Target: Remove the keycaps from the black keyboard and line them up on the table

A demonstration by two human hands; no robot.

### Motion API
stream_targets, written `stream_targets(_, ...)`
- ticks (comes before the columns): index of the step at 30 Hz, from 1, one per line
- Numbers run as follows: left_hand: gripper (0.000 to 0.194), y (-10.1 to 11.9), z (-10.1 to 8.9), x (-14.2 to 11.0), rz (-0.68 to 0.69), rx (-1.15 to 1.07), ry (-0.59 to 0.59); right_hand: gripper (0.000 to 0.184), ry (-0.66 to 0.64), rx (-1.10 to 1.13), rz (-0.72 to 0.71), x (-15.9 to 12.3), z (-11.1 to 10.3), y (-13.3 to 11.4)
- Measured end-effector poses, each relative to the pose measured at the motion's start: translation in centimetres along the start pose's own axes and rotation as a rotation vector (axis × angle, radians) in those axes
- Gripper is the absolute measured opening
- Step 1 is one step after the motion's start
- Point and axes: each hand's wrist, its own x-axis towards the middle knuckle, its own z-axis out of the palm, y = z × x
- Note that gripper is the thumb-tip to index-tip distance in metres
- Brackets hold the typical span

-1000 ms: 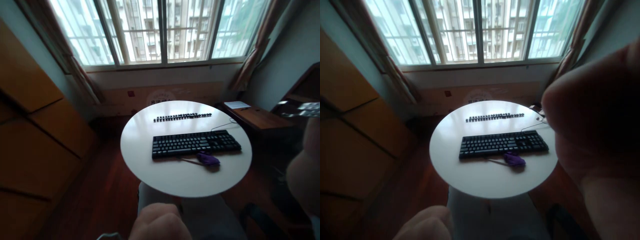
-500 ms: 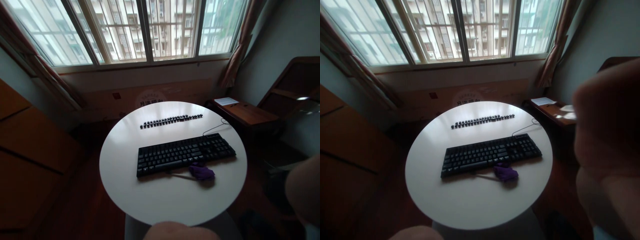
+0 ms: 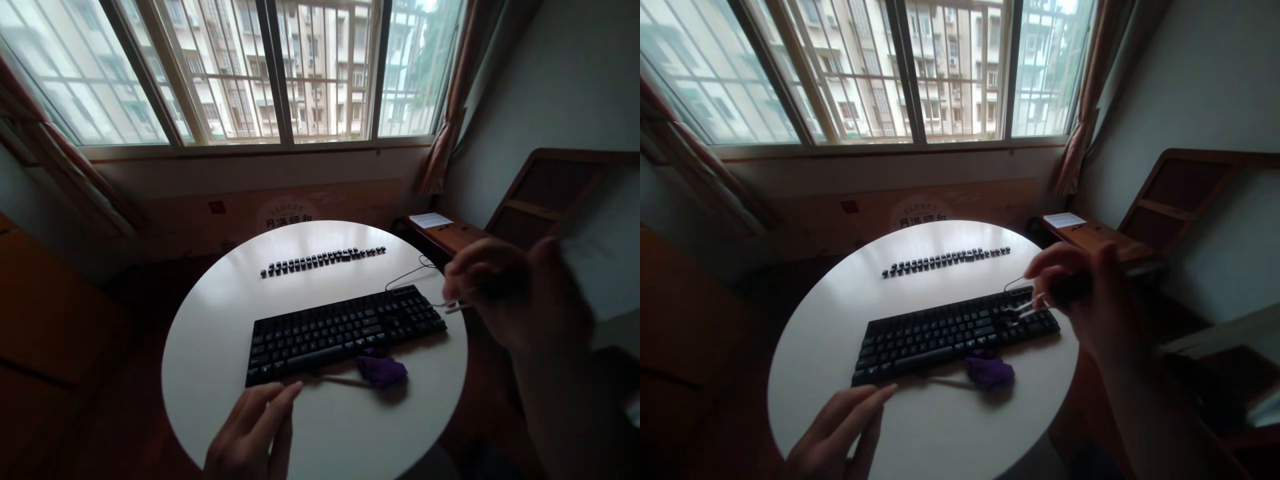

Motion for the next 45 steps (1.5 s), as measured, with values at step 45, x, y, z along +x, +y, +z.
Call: stream_targets(45, 0.028, -11.9, 1.7, 1.7, -0.591, -0.326, -0.158, 0.018, -0.835, -0.399, -0.125, 0.6, 23.5, 17.4)
